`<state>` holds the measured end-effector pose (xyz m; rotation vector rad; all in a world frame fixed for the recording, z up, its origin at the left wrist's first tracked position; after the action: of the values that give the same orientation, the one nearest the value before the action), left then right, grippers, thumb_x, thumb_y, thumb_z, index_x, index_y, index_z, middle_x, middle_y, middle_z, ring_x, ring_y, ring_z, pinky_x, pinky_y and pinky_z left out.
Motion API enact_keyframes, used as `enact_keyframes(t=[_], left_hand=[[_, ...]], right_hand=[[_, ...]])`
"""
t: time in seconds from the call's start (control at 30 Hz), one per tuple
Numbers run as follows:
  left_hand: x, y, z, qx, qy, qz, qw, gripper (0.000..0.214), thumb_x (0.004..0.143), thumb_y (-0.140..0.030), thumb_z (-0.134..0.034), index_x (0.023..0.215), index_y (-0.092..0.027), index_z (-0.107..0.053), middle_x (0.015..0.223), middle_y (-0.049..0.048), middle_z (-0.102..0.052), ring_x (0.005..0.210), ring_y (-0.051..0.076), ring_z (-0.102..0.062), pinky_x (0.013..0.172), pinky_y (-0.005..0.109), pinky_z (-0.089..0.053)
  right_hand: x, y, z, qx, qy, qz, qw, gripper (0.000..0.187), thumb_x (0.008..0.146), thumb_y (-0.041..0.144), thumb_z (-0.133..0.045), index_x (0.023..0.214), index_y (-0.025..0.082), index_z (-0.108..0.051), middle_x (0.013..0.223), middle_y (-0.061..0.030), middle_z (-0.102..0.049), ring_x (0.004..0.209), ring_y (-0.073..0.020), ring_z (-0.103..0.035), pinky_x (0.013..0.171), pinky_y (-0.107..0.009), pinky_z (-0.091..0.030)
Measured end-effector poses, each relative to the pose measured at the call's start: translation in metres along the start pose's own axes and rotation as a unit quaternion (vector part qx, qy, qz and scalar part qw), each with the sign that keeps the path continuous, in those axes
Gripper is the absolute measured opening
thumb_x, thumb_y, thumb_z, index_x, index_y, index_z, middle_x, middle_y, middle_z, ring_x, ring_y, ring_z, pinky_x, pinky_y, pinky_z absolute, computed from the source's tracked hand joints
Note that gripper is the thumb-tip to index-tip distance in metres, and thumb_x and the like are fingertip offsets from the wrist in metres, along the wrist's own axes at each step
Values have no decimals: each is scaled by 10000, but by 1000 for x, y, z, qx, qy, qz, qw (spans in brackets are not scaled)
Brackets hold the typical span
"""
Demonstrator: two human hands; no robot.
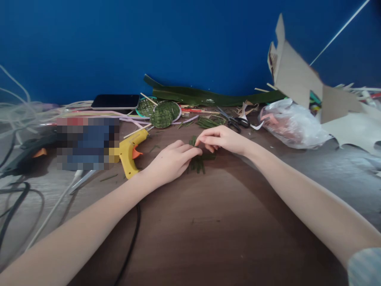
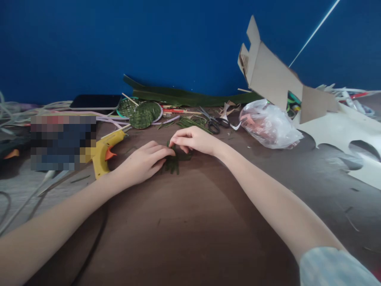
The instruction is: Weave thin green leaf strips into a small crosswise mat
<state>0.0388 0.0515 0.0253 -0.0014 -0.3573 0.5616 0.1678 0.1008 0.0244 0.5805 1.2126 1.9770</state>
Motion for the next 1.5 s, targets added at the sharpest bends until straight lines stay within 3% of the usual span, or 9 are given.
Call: enact_keyframes(t=[0.13,0.43,0.7,0.87,1.0,1.17,1.3,1.5], left_hand=[[0,0,0,-5,-1,-1,1000,264,880,-97,-379,1056,-170,-562,966,38,-663,816,175,-511,753,294,-449],[1,3,0,-19,-4,31,999,223,867,-106,-403,1026,-168,-545,932,51,-655,870,186,-555,767,305,-472],[1,8,-1,-69,20,94,993,225,831,-103,-445,1028,-167,-534,900,56,-621,925,185,-568,802,322,-491],[2,9,1,-89,21,107,990,232,820,-86,-447,1017,-175,-533,921,51,-615,932,177,-570,813,316,-492],[1,9,0,-85,26,106,990,241,819,-84,-447,1027,-167,-535,924,56,-619,936,181,-565,815,317,-489],[2,7,-1,-77,22,71,994,229,851,-109,-425,1022,-168,-565,945,48,-648,901,189,-542,812,329,-477],[2,6,-1,-84,25,56,995,226,860,-111,-406,985,-164,-587,992,42,-665,904,191,-531,827,331,-465],[3,8,-1,-81,23,62,995,206,844,-114,-423,948,-167,-594,962,42,-667,882,185,-535,804,323,-463]], right_hand=[[0,0,-1,9,10,-14,1000,265,837,380,-519,737,154,-613,535,29,-537,523,-81,-461,529,-234,-343],[0,0,2,23,-15,-36,999,145,781,303,-558,744,164,-573,608,2,-599,565,-102,-524,536,-243,-383],[-2,-5,10,-104,-11,-63,992,115,748,279,-580,705,173,-562,577,26,-560,546,-99,-496,577,-262,-373],[-2,-3,13,-149,-4,-44,988,227,786,382,-555,741,171,-623,695,-8,-612,643,-123,-509,631,-277,-365],[-3,-1,15,-121,12,-50,991,191,794,298,-518,831,171,-655,799,-29,-654,700,-134,-545,665,-279,-396],[-4,-3,16,-80,38,-76,993,157,726,183,-543,835,169,-655,746,-24,-653,632,-119,-545,604,-263,-418],[-4,-3,13,-64,60,-60,994,237,672,99,-542,867,174,-655,738,-8,-648,640,-110,-555,603,-252,-423],[-3,-4,8,-62,54,-42,996,170,694,260,-662,842,181,-635,672,18,-597,612,-105,-532,574,-252,-408]])
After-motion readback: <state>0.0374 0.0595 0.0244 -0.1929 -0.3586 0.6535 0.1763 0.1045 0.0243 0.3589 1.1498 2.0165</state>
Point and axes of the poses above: each hand's wrist, its own x-axis towards the middle knuckle, its own z-axis out of the back of the hand, y = z × x, the point moved 6 cm from there along x, towards the middle knuckle
